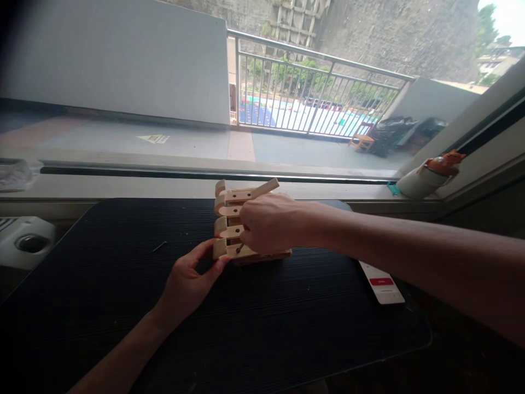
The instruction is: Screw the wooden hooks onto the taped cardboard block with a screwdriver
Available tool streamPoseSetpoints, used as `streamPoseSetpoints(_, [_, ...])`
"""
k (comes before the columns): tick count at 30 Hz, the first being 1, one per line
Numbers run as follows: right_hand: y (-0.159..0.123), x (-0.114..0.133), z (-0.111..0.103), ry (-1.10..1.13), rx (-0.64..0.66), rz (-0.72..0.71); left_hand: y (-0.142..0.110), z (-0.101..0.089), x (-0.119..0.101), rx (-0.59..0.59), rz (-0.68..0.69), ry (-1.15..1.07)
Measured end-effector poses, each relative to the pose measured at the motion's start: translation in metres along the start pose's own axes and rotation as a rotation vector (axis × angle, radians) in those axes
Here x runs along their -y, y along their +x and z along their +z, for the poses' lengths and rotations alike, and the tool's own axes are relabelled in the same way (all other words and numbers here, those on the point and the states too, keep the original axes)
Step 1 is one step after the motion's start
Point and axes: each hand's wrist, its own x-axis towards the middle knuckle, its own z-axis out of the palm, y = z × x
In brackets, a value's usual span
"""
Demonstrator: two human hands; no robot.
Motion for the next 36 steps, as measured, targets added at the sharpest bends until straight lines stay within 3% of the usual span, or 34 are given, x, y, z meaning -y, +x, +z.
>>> streamPoseSetpoints(6, [-0.01,0.008,-0.015,-0.116,-0.077,-0.062,0.001,-0.001,0.0,0.032,-0.012,-0.02])
streamPoseSetpoints(10, [-0.015,0.012,-0.023,-0.189,-0.034,-0.209,0.0,-0.001,-0.001,0.024,0.002,-0.021])
streamPoseSetpoints(16, [-0.006,0.005,-0.012,-0.25,-0.098,-0.385,0.0,0.0,0.0,0.023,-0.006,-0.019])
streamPoseSetpoints(19, [-0.004,0.005,-0.004,-0.223,-0.135,-0.345,0.0,0.001,0.001,0.014,-0.007,-0.024])
streamPoseSetpoints(22, [-0.002,0.007,0.001,-0.194,-0.117,-0.194,0.0,0.001,0.003,0.006,-0.004,-0.023])
streamPoseSetpoints(28, [-0.005,0.009,-0.004,-0.138,-0.131,-0.046,0.001,0.0,0.002,0.019,0.006,-0.025])
streamPoseSetpoints(32, [-0.016,0.013,-0.013,-0.167,-0.117,-0.142,0.0,0.0,0.002,0.031,0.015,-0.037])
streamPoseSetpoints(36, [-0.017,0.011,-0.01,-0.228,-0.144,-0.332,0.0,0.0,0.001,0.031,0.011,-0.038])
